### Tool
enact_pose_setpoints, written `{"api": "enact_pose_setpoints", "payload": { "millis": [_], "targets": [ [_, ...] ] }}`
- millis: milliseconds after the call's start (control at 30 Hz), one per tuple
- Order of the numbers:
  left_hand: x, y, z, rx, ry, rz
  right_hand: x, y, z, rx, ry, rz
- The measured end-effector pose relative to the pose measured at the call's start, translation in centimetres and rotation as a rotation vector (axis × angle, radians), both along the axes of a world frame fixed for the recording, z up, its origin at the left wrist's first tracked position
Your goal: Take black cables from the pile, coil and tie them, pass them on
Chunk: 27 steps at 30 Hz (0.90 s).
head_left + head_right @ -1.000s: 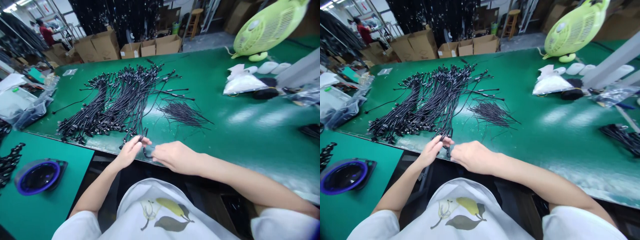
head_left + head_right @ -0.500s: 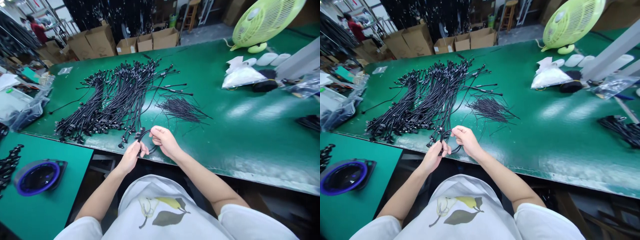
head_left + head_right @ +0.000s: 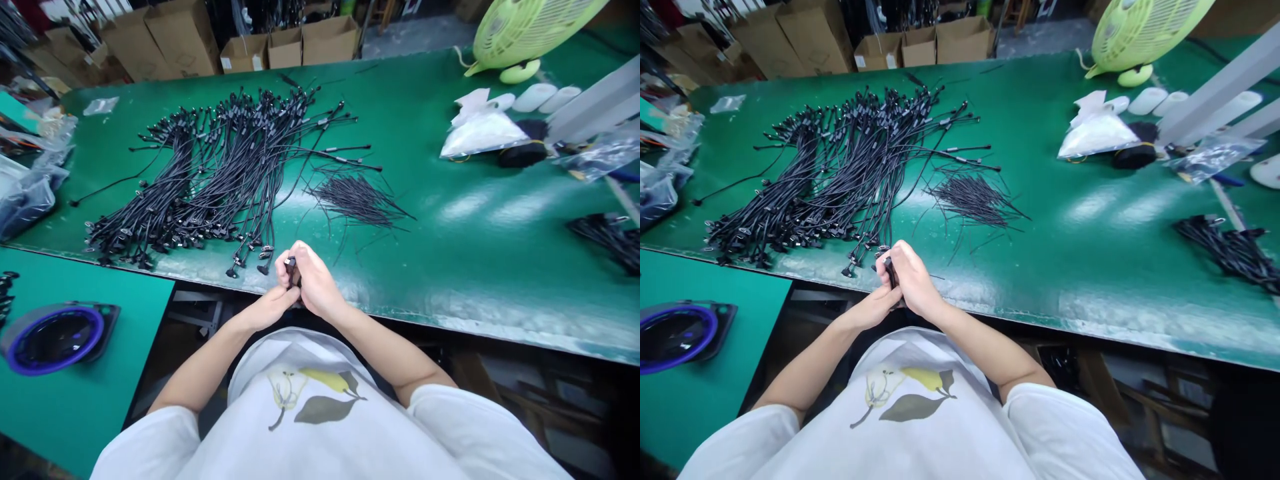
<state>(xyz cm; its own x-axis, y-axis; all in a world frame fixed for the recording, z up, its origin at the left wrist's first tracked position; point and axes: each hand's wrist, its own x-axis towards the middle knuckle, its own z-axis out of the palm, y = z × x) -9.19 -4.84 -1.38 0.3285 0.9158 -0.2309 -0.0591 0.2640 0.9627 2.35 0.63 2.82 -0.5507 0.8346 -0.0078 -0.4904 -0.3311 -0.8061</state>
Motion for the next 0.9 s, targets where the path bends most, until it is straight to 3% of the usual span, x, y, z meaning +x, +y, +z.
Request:
{"api": "enact_pose_setpoints", "payload": {
  "millis": [67, 233, 367, 433, 533, 600, 667, 733, 800, 900],
  "targets": [
    [0.8, -0.6, 0.3, -0.12, -0.187, -0.072, 0.3, 0.5, 0.3, -0.093, 0.012, 0.084],
    [2.0, -1.4, 2.2, -0.364, -0.447, 0.084, 0.6, 2.1, 0.1, -0.248, 0.072, 0.237],
    [2.0, -1.5, 2.9, -0.428, -0.461, 0.031, 0.5, 2.3, -0.5, -0.183, 0.049, 0.298],
    [2.0, -1.4, 2.8, -0.409, -0.433, 0.073, 0.9, 2.6, -0.6, -0.078, -0.013, 0.237],
    [1.7, -1.1, 2.1, -0.325, -0.332, 0.201, 2.4, 3.4, 0.0, 0.272, -0.242, -0.098],
    [1.1, -0.8, 1.7, -0.237, -0.207, 0.242, 3.7, 3.7, 0.5, 0.672, -0.472, -0.242],
    [0.3, -0.5, 1.2, -0.145, -0.046, 0.214, 4.9, 3.7, 0.5, 1.121, -0.684, -0.142],
    [-0.3, -0.3, 0.9, -0.102, 0.078, 0.105, 5.6, 3.2, -0.1, 1.484, -0.845, 0.098],
    [-0.6, -0.4, 0.8, -0.118, 0.123, -0.021, 6.1, 2.5, -1.1, 1.687, -0.996, 0.294],
    [-0.4, -0.8, 0.7, -0.164, 0.093, -0.125, 6.6, 1.8, -2.2, 1.783, -1.124, 0.454]
  ]
}}
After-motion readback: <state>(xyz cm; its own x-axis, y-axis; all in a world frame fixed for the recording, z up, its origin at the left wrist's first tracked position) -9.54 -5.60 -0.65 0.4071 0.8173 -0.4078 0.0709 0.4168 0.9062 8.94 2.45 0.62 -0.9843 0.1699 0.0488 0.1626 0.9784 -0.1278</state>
